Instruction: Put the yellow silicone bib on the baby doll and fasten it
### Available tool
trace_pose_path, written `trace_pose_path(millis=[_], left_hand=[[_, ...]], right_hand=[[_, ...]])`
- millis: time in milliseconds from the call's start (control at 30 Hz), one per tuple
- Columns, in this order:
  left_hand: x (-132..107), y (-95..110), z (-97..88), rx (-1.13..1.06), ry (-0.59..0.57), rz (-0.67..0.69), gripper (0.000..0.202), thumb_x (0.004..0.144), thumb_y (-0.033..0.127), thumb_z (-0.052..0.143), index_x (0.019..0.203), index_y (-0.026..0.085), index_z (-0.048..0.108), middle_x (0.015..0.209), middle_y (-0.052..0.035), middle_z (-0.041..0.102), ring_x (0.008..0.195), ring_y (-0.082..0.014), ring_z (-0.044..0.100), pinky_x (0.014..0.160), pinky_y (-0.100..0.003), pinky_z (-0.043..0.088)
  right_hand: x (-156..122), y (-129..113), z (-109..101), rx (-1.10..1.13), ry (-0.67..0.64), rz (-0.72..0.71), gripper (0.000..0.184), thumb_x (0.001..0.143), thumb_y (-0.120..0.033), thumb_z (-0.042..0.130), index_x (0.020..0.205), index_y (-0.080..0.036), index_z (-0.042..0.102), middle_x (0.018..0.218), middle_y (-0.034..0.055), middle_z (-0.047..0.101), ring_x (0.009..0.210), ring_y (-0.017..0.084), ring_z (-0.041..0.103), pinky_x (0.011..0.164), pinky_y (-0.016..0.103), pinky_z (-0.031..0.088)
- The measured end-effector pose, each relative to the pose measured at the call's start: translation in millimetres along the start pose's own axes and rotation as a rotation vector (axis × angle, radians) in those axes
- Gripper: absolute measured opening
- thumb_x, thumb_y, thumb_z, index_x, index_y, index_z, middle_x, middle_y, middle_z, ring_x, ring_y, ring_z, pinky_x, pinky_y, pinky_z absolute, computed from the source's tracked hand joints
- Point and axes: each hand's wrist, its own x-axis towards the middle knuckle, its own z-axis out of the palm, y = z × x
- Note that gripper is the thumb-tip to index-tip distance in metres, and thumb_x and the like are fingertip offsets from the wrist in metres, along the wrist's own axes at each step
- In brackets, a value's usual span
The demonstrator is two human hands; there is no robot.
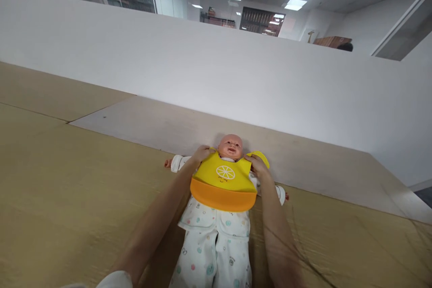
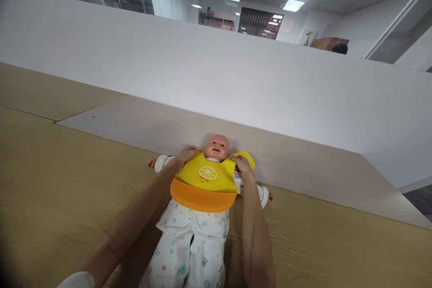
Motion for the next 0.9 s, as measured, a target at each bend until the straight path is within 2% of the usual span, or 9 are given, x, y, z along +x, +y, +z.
trace_pose_path(millis=[100,200,367,467,567,667,767,900], left_hand=[[-1,-9,3.6,-0.041,0.012,0.028,0.014,0.063,0.027,0.057,0.069,0.015,0.061,0.054,0.0010,0.058,0.045,-0.0120,0.050,0.044,-0.023,0.037],[-5,-11,3.1,-0.068,-0.023,0.056,0.017,0.064,0.029,0.057,0.074,0.016,0.061,0.058,0.0016,0.059,0.048,-0.0118,0.052,0.046,-0.023,0.039],[-3,-10,2.0,-0.042,-0.046,0.071,0.016,0.064,0.028,0.056,0.073,0.016,0.060,0.056,0.0026,0.055,0.045,-0.0105,0.047,0.042,-0.021,0.034],[1,-12,2.9,-0.026,-0.027,0.067,0.012,0.062,0.024,0.054,0.071,0.017,0.058,0.054,0.0037,0.052,0.043,-0.0101,0.045,0.041,-0.021,0.032],[3,-14,3.3,-0.017,-0.020,0.061,0.009,0.060,0.020,0.054,0.069,0.017,0.055,0.053,0.0044,0.051,0.042,-0.0104,0.045,0.041,-0.022,0.030],[3,-15,3.3,-0.010,-0.010,0.057,0.009,0.061,0.020,0.053,0.069,0.018,0.054,0.053,0.0045,0.050,0.042,-0.0107,0.045,0.042,-0.022,0.030],[2,-16,3.8,-0.005,-0.005,0.056,0.010,0.061,0.022,0.054,0.070,0.018,0.054,0.054,0.0041,0.051,0.043,-0.0110,0.046,0.043,-0.022,0.031],[-2,-15,5.3,-0.006,-0.006,0.062,0.012,0.061,0.024,0.056,0.072,0.018,0.055,0.055,0.0032,0.052,0.046,-0.0124,0.048,0.044,-0.023,0.032]], right_hand=[[0,0,3,0.180,0.018,-0.091,0.059,0.053,-0.025,0.069,0.108,-0.023,0.047,0.083,-0.0016,0.063,0.061,0.010,0.057,0.055,0.022,0.047],[-1,-2,8,0.323,-0.013,-0.147,0.068,0.055,-0.021,0.065,0.118,-0.027,0.041,0.099,0.0008,0.063,0.070,0.011,0.059,0.059,0.021,0.047],[-8,-9,3,0.507,-0.129,-0.206,0.065,0.056,-0.017,0.059,0.118,-0.027,0.043,0.101,0.0018,0.063,0.095,0.015,0.058,0.069,0.023,0.046],[-15,-14,-7,0.468,-0.139,-0.258,0.067,0.055,-0.014,0.060,0.118,-0.027,0.044,0.093,-0.0001,0.062,0.091,0.015,0.058,0.076,0.026,0.045],[-20,-19,-17,0.403,-0.119,-0.273,0.063,0.057,-0.013,0.064,0.116,-0.025,0.047,0.080,-0.0014,0.061,0.080,0.013,0.056,0.075,0.026,0.044],[-23,-24,-20,0.357,-0.093,-0.264,0.053,0.057,-0.013,0.064,0.109,-0.021,0.053,0.076,-0.0001,0.059,0.076,0.013,0.053,0.064,0.022,0.042],[-24,-27,-13,0.364,-0.066,-0.287,0.040,0.058,-0.018,0.061,0.099,-0.020,0.056,0.072,-0.0009,0.055,0.067,0.011,0.048,0.056,0.020,0.037],[-23,-31,0,0.419,0.028,-0.342,0.022,0.060,-0.028,0.058,0.078,-0.021,0.048,0.076,-0.0018,0.050,0.070,0.010,0.048,0.062,0.019,0.041]])
